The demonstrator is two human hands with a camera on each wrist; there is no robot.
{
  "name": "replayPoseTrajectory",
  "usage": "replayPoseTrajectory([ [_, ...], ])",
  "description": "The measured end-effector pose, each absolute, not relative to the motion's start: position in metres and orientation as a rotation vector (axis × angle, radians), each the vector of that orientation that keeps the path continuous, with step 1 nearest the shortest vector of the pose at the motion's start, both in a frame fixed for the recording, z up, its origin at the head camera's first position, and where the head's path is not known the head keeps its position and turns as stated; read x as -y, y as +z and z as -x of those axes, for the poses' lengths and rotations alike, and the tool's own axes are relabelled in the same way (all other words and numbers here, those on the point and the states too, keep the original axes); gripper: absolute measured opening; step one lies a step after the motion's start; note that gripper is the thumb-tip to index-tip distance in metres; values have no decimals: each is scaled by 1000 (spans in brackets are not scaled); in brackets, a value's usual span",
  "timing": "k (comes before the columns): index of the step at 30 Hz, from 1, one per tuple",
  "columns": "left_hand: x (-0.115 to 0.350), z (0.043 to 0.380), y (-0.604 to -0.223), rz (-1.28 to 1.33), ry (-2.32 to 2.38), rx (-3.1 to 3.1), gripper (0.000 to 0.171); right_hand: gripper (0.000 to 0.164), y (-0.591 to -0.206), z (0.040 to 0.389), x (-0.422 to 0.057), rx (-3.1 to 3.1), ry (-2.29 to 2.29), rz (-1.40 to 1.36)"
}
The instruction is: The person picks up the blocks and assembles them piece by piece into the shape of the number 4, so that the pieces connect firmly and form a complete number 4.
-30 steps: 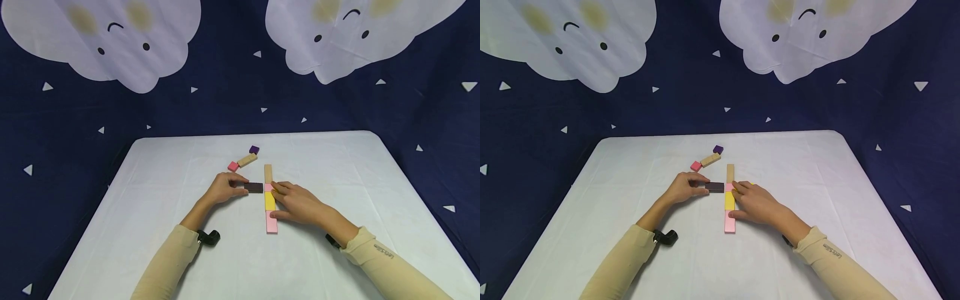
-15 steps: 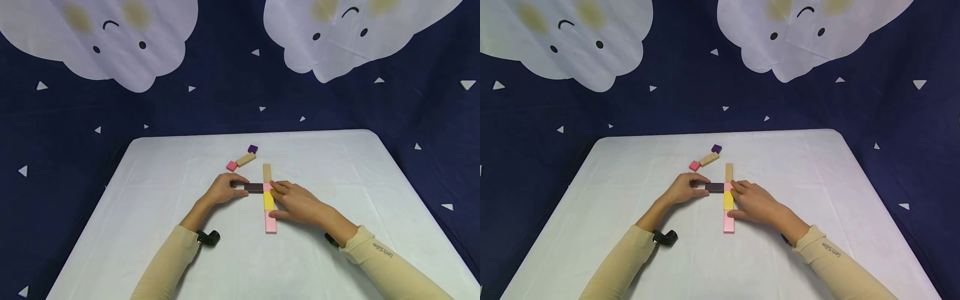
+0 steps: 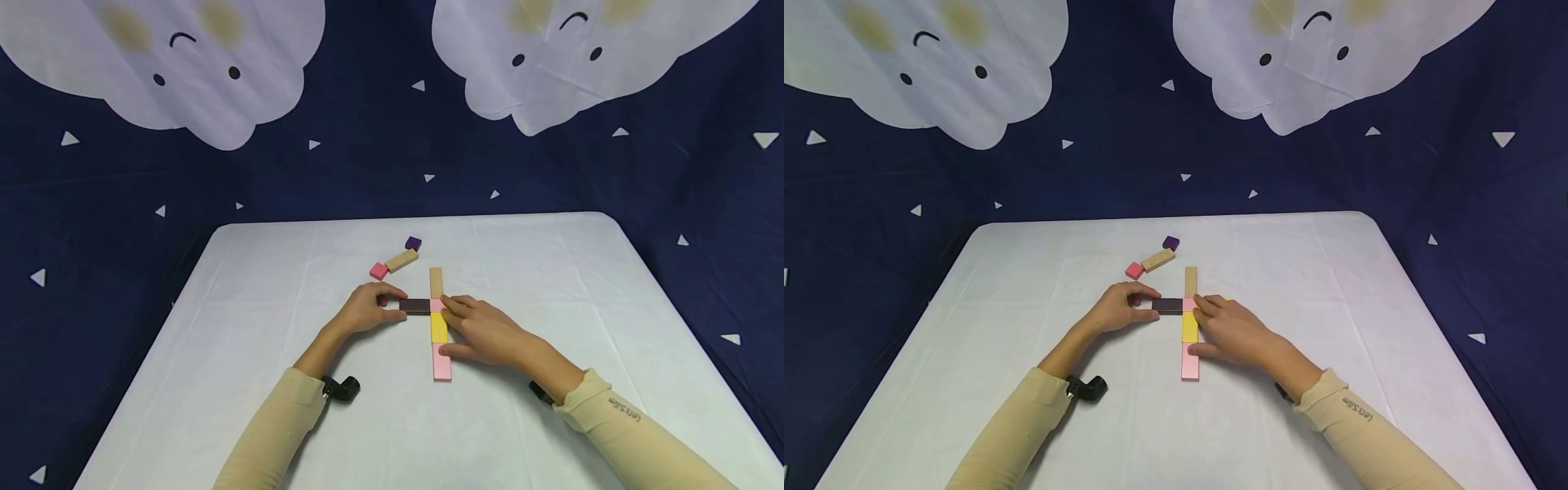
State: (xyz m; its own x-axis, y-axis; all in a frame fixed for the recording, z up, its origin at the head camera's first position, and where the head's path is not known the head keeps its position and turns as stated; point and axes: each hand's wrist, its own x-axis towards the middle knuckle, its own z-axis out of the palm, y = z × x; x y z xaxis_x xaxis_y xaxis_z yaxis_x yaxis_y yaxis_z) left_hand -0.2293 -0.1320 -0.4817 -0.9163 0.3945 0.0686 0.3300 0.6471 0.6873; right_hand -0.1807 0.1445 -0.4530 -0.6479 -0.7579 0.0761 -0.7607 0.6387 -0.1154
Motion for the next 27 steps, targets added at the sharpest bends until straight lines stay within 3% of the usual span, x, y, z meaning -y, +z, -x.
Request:
replayPoseTrajectory([
  [6,133,231,-478,-533,1235,-2688,41,77,-453,181,-147,2852,196,-1287],
  [19,151,244,-479,-306,1521,-2785,27,77,-457,179,-147,2844,202,-1300],
  [27,156,261,-467,-253,1125,-3009,54,77,-456,180,-144,2842,192,-1290],
])
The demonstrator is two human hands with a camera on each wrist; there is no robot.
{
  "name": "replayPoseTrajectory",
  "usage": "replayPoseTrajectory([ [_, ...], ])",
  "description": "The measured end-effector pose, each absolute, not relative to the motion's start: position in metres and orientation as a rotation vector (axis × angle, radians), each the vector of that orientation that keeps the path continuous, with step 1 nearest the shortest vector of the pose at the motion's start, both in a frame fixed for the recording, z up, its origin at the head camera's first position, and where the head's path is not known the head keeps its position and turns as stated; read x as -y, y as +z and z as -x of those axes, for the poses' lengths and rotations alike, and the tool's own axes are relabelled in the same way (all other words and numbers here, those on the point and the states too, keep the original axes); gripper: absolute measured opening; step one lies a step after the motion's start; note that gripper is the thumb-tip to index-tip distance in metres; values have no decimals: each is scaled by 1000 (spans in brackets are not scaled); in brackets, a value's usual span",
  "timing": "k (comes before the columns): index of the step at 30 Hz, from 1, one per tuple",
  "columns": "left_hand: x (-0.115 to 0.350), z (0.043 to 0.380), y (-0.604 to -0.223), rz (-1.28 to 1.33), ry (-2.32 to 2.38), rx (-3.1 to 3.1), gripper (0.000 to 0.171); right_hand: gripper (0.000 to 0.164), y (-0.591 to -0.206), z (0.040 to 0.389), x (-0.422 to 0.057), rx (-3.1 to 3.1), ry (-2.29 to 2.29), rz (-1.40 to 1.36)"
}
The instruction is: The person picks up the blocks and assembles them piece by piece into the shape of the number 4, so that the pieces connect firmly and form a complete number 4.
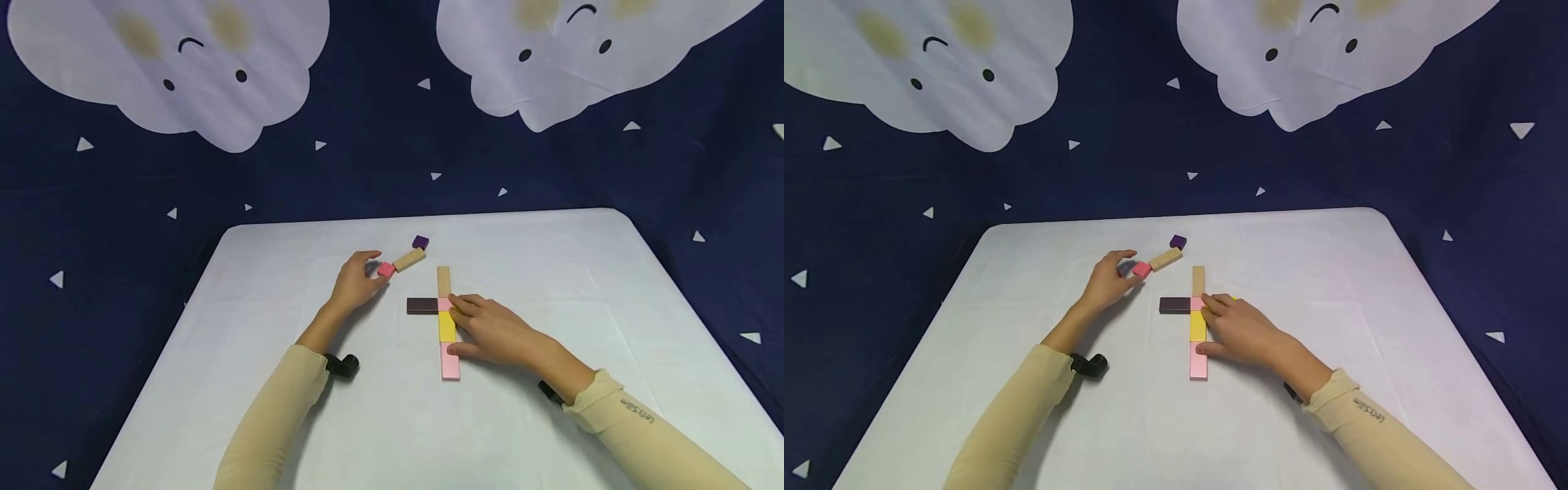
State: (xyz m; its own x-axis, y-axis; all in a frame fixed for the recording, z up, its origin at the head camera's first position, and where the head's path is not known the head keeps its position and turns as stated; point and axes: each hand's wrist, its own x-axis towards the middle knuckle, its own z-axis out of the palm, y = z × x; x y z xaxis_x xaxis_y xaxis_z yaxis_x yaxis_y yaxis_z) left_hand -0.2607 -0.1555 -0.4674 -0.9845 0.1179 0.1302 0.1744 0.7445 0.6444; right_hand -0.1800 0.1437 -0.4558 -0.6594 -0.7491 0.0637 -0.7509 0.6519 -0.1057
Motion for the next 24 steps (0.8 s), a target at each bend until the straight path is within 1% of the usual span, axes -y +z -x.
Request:
replayPoseTrajectory([
  [2,153,265,-464,228,-1010,2925,59,77,-455,181,-146,2842,204,-1290],
  [5,150,268,-463,233,-945,3015,60,77,-455,181,-146,2850,221,-1299],
  [12,152,269,-468,297,-911,3020,51,77,-456,180,-145,2852,220,-1304],
  [18,160,266,-471,315,-1006,2945,44,77,-455,180,-144,2850,211,-1310],
  [24,163,258,-471,368,-1109,2924,43,77,-456,178,-146,2843,229,-1292],
])
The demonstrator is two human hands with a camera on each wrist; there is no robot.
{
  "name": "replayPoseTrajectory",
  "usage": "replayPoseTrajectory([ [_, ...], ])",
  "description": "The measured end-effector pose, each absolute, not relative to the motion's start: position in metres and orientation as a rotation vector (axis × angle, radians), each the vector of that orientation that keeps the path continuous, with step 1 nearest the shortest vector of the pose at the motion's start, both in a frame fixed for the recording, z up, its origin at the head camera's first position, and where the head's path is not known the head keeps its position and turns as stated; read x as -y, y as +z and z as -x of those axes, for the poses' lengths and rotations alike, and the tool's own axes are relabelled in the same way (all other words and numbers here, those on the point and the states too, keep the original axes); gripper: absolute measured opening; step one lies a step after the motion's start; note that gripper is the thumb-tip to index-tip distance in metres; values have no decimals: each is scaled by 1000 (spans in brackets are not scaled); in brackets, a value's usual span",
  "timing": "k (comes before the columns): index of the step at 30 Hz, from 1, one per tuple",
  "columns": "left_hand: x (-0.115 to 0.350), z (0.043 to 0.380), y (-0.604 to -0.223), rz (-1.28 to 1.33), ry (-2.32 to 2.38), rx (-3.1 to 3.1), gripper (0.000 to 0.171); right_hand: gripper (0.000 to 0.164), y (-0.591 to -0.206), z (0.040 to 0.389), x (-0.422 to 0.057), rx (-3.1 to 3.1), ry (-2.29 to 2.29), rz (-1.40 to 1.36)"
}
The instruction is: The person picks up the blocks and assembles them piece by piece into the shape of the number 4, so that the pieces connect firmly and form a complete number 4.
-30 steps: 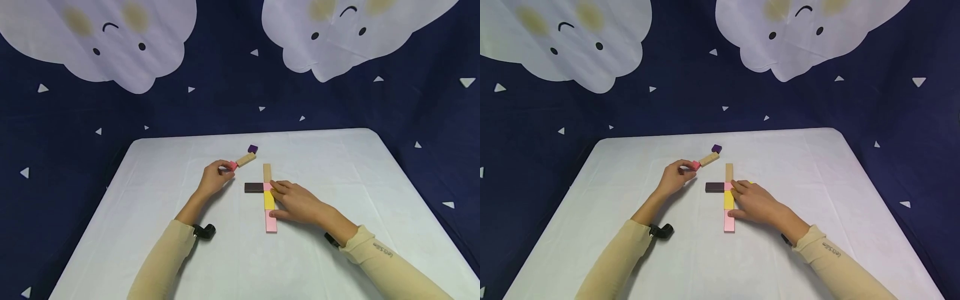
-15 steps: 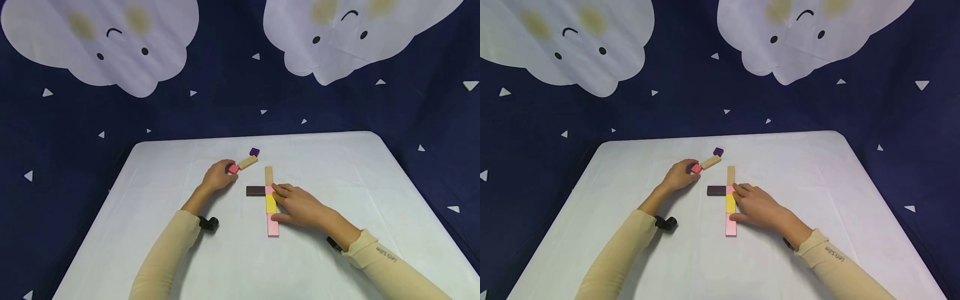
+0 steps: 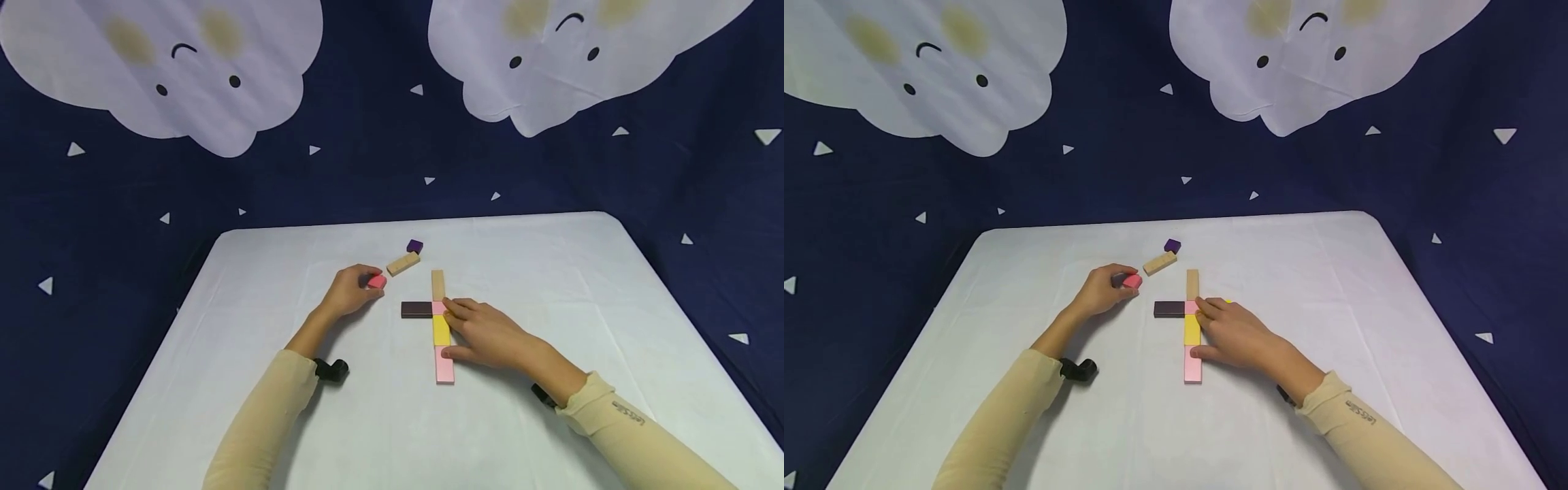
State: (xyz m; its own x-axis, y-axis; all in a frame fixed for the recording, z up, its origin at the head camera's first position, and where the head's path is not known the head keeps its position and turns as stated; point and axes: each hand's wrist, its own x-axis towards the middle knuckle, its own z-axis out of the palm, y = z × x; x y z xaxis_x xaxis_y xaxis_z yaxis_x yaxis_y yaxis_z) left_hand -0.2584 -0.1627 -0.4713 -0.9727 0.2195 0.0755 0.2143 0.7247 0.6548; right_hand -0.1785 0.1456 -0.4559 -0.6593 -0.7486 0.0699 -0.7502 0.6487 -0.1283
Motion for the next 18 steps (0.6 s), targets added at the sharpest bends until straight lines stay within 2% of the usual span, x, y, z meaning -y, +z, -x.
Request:
replayPoseTrajectory([
  [18,157,235,-467,-528,1146,-2814,43,77,-451,178,-146,2850,215,-1292],
])
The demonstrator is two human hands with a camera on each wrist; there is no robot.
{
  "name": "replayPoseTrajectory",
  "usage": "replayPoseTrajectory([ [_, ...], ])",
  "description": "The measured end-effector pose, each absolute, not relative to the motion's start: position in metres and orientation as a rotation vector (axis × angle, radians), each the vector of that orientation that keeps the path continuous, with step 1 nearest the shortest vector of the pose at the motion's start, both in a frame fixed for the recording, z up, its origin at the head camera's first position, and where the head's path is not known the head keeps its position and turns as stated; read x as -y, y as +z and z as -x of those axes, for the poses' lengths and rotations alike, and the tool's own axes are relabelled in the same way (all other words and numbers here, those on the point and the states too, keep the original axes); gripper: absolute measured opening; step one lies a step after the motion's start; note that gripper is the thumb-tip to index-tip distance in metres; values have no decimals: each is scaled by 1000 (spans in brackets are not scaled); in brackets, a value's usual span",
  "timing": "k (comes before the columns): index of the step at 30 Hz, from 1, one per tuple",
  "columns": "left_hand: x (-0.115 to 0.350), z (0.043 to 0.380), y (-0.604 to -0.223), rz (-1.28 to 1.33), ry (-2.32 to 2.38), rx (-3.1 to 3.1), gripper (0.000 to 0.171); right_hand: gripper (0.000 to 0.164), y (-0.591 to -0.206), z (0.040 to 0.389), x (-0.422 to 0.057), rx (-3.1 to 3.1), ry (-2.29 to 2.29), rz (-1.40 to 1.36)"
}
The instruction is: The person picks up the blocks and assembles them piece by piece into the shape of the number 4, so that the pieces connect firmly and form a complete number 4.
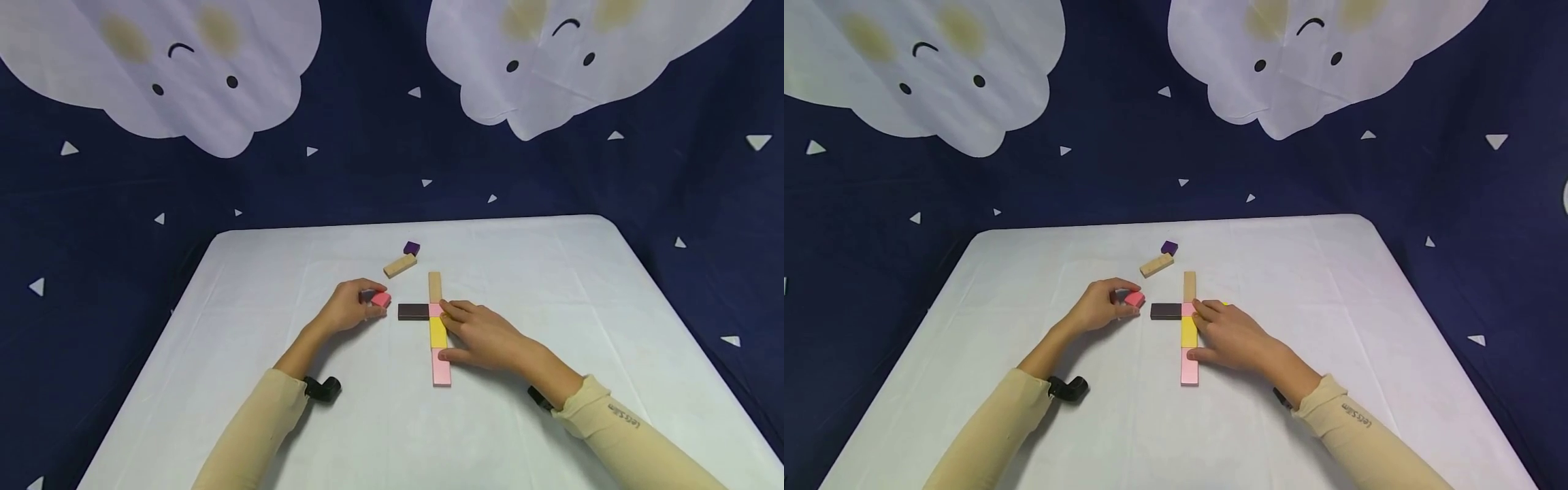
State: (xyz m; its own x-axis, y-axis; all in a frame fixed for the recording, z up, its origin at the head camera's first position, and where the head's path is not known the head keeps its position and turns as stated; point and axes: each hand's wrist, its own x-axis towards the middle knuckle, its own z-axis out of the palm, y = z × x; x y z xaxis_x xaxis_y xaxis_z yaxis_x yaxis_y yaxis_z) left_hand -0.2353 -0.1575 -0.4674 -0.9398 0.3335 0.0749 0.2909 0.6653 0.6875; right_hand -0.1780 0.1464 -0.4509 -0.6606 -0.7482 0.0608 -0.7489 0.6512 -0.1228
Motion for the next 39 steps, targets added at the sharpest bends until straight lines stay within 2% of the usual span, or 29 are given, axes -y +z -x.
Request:
replayPoseTrajectory([
  [17,148,222,-473,-629,1083,-2877,39,78,-455,182,-148,2840,209,-1298],
  [39,141,217,-477,-578,1005,-2942,41,78,-459,182,-148,2849,224,-1286],
])
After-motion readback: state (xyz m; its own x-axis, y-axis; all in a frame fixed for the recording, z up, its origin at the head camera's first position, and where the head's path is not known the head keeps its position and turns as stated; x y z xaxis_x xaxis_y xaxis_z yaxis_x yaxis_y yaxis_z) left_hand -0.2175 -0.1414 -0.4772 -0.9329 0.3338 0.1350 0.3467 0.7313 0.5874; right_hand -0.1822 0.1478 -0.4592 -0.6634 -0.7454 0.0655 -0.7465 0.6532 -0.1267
